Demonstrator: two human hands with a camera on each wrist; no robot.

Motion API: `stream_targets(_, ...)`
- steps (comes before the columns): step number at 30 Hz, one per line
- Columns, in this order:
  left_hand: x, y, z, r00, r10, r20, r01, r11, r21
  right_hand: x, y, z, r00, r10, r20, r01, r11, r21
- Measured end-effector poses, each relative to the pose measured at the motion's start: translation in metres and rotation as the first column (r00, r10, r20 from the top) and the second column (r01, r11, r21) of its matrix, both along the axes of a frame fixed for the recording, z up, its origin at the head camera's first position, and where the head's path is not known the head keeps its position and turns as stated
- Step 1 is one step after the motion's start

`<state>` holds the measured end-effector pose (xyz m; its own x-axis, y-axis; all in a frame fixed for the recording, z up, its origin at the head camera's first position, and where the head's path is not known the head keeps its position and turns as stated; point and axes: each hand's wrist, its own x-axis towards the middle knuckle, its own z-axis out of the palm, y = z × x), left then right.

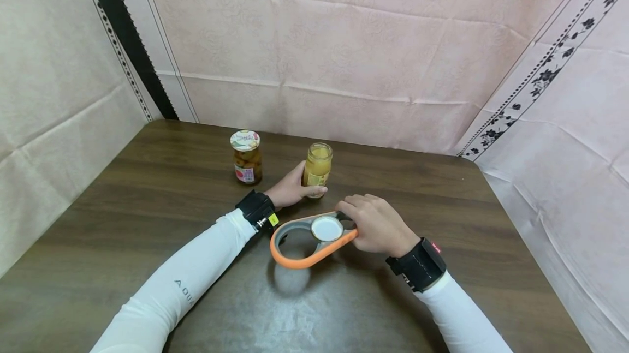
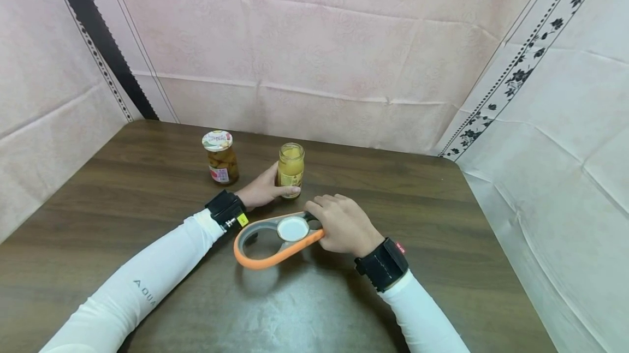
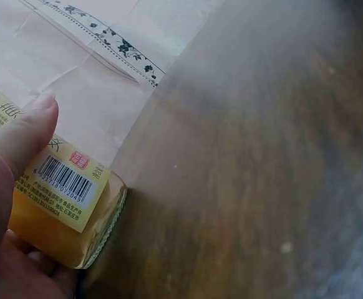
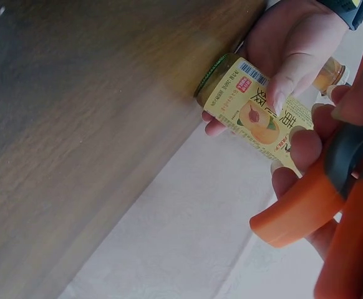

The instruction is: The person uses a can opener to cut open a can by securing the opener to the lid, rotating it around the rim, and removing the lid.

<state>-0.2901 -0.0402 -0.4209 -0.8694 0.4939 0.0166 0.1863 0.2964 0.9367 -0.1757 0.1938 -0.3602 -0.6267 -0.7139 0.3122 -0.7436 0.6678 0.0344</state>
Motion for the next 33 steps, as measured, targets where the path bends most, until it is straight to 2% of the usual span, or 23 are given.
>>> stream_targets(8, 0.0015, -0.0013, 0.0023, 1.000, 0.026, 0.003, -0.026, 0.999, -0.047, 0.0009, -0.0008, -0.0006, 1.000, -0.002, -0.005, 0.002, 1.000, 0.017)
stream_targets(26, 0.0016, -0.0020, 0.0015, 0.997, 0.067, 0.023, -0.066, 0.997, -0.044, 0.0025, -0.0024, -0.0033, 1.000, 0.005, -0.017, -0.005, 1.000, 0.026)
stream_targets(33, 0.0066, -0.0029, 0.0022, 0.995, 0.082, 0.048, -0.080, 0.996, -0.033, 0.0048, -0.0014, -0.0033, 1.000, 0.004, -0.006, -0.004, 1.000, 0.020)
